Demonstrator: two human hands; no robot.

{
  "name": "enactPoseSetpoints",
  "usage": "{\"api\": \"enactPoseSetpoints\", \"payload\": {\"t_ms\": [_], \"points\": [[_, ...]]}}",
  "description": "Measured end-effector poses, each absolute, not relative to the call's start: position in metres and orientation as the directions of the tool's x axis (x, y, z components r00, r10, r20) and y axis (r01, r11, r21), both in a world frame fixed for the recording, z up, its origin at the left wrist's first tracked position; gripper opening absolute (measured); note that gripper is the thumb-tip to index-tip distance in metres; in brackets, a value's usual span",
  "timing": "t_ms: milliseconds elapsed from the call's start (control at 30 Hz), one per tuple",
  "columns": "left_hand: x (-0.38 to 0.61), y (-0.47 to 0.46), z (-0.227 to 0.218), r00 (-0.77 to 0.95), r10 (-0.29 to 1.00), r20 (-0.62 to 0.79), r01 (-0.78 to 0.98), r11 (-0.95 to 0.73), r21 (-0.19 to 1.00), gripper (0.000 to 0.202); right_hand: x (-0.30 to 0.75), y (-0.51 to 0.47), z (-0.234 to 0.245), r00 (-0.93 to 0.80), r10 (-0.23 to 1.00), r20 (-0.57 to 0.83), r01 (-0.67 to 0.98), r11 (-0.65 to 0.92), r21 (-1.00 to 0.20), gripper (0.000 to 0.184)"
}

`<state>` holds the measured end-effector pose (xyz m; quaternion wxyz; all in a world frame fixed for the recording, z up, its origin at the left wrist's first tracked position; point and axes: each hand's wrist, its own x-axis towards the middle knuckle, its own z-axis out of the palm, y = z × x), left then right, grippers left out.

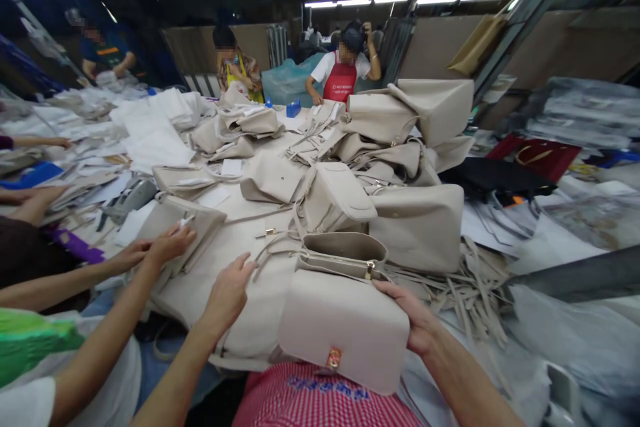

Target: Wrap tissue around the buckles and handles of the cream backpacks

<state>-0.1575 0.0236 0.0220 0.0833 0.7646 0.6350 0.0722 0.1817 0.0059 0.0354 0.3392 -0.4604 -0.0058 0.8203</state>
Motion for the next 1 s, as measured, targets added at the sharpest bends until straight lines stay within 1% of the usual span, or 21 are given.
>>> {"api": "enactPoseSetpoints", "payload": {"t_ms": [33,100,167,233,300,367,400,433,467,500,533,600,633,667,700,767,867,1000], "points": [[-0.152,0.016,0.014,0.206,0.977,0.05,0.934,-0.212,0.287,0.068,0.181,0.007,0.037,-0.317,0.55,-0.773,-0.554,-0.768,-0.32,0.024],[-0.137,0.001,0.007,0.285,0.944,0.164,0.861,-0.328,0.389,0.078,0.179,0.009,0.04,-0.282,0.539,-0.794,-0.561,-0.764,-0.319,0.024],[-0.12,-0.008,0.012,0.4,0.867,0.298,0.755,-0.496,0.428,0.083,0.178,0.01,0.042,-0.282,0.533,-0.798,-0.56,-0.767,-0.314,0.024],[-0.106,-0.011,0.024,0.479,0.769,0.423,0.636,-0.636,0.436,0.075,0.178,0.01,0.042,-0.29,0.519,-0.804,-0.554,-0.776,-0.301,0.024],[-0.098,-0.007,0.039,0.463,0.704,0.539,0.557,-0.704,0.44,0.064,0.179,0.009,0.041,-0.294,0.518,-0.803,-0.559,-0.775,-0.295,0.024],[-0.094,0.001,0.052,0.464,0.651,0.601,0.502,-0.752,0.427,0.056,0.179,0.006,0.039,-0.302,0.526,-0.795,-0.569,-0.769,-0.292,0.024],[-0.093,0.005,0.057,0.502,0.623,0.6,0.46,-0.78,0.424,0.051,0.179,0.004,0.038,-0.312,0.521,-0.795,-0.567,-0.773,-0.284,0.024],[-0.09,0.008,0.061,0.546,0.604,0.58,0.408,-0.797,0.445,0.042,0.179,0.002,0.038,-0.324,0.512,-0.795,-0.563,-0.78,-0.273,0.025],[-0.087,0.012,0.064,0.579,0.607,0.545,0.359,-0.79,0.498,0.032,0.179,0.0,0.037,-0.328,0.516,-0.791,-0.567,-0.778,-0.272,0.026],[-0.083,0.015,0.066,0.584,0.642,0.496,0.33,-0.747,0.578,0.023,0.178,-0.003,0.035,-0.325,0.538,-0.778,-0.581,-0.763,-0.285,0.025],[-0.078,0.018,0.067,0.548,0.715,0.434,0.328,-0.661,0.674,0.021,0.178,-0.006,0.034,-0.31,0.578,-0.755,-0.608,-0.731,-0.31,0.024],[-0.066,0.023,0.067,0.378,0.891,0.251,0.356,-0.391,0.849,0.027,0.179,-0.013,0.03,-0.262,0.667,-0.697,-0.67,-0.646,-0.367,0.019],[-0.061,0.026,0.067,0.292,0.945,0.145,0.353,-0.247,0.902,0.029,0.179,-0.017,0.028,-0.244,0.693,-0.678,-0.686,-0.618,-0.385,0.017],[-0.056,0.029,0.066,0.228,0.972,0.05,0.331,-0.125,0.935,0.03,0.179,-0.021,0.026,-0.231,0.7,-0.676,-0.69,-0.608,-0.393,0.016],[-0.052,0.032,0.065,0.186,0.982,-0.021,0.293,-0.035,0.956,0.03,0.18,-0.025,0.024,-0.221,0.692,-0.687,-0.687,-0.611,-0.394,0.015],[-0.047,0.036,0.063,0.164,0.982,-0.09,0.213,0.054,0.976,0.032,0.18,-0.032,0.02,-0.201,0.677,-0.708,-0.681,-0.616,-0.396,0.015],[-0.044,0.036,0.061,0.185,0.977,-0.109,0.146,0.083,0.986,0.037,0.18,-0.039,0.016,-0.213,0.685,-0.697,-0.692,-0.609,-0.387,0.014],[-0.044,0.033,0.06,0.155,0.979,-0.134,0.129,0.114,0.985,0.042,0.179,-0.041,0.014,-0.299,0.71,-0.638,-0.681,-0.627,-0.378,0.012]]}}
